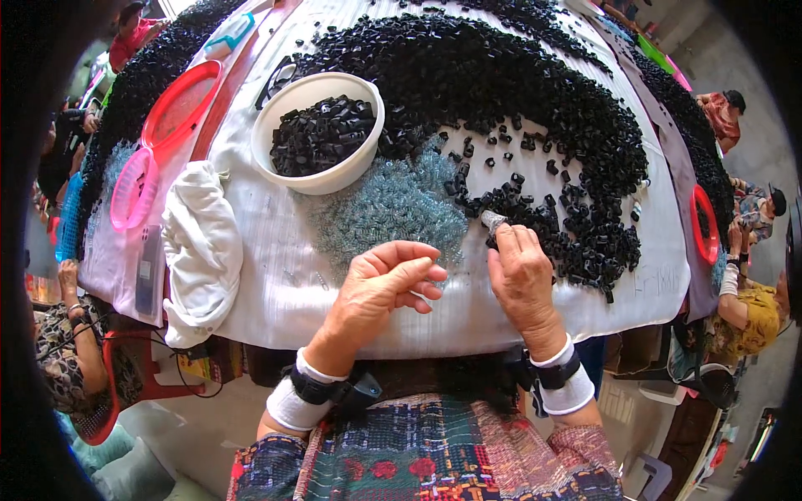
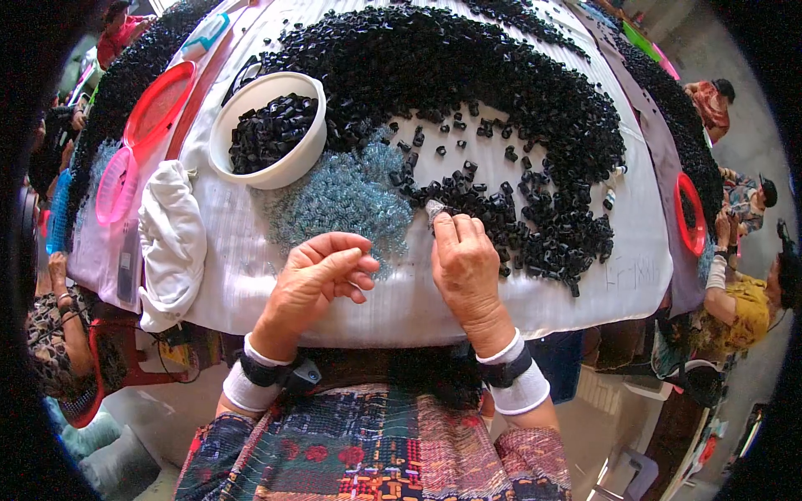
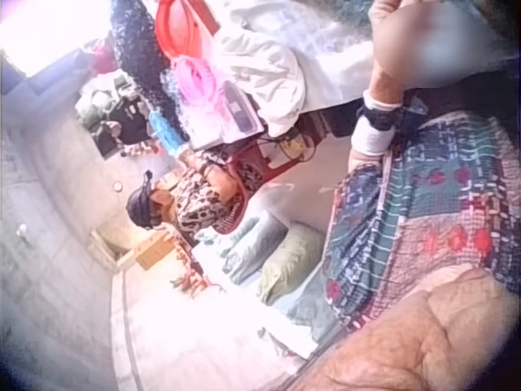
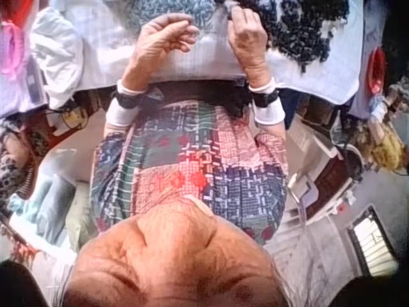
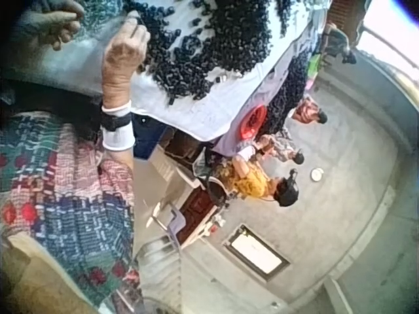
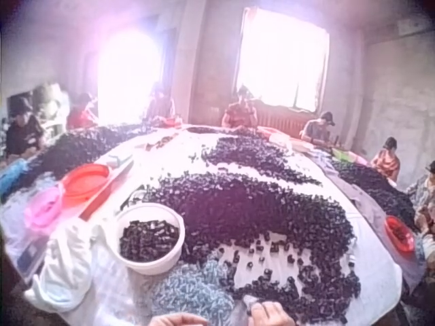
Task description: Sorting and inspecting small black plastic components at a group work table.
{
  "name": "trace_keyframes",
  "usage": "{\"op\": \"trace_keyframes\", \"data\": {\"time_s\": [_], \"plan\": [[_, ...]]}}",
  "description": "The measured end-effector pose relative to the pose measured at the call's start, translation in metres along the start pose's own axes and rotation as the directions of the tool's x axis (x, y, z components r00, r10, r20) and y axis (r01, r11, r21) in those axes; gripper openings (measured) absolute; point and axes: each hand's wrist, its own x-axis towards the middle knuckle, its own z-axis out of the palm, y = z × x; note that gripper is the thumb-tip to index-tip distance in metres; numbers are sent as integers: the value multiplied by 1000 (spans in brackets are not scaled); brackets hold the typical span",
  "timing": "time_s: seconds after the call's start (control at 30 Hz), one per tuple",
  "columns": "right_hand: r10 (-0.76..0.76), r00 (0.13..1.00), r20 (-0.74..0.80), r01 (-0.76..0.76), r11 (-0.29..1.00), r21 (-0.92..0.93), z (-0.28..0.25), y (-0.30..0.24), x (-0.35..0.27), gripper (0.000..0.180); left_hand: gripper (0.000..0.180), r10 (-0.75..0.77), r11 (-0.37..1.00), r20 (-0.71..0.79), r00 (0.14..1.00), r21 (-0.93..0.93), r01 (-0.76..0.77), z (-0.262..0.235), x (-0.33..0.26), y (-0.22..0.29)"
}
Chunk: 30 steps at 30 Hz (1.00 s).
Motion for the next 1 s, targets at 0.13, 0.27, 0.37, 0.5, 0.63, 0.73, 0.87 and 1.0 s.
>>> {"op": "trace_keyframes", "data": {"time_s": [0.13,0.27,0.37,0.5,0.63,0.73,0.87,1.0], "plan": [[96,995,-20,-90,975,202,-12,-11,-7,32,21,-8,1000,61,998,11,7,8,7,-9],[-36,993,-116,75,933,353,-19,-46,-9,37,23,18,996,10,1000,83,-19,21,10,-13],[-42,996,-77,69,917,392,-23,-54,-6,40,20,21,997,17,1000,75,-22,14,10,-16],[-3,991,-137,74,856,511,-18,-37,-8,38,17,37,999,-27,999,-23,-38,16,6,-9],[140,990,-12,-124,909,398,-10,14,-4,34,19,81,996,-20,997,-34,-82,9,3,-7],[271,947,172,-321,822,470,-25,30,3,25,21,76,997,0,997,-3,-76,11,0,-6],[321,914,249,-396,838,376,-33,39,6,27,23,51,999,-1,999,16,-51,9,-1,-8],[-4,996,91,-18,972,235,-23,31,8,30,21,28,999,-11,1000,36,-28,9,-1,-7]]}}
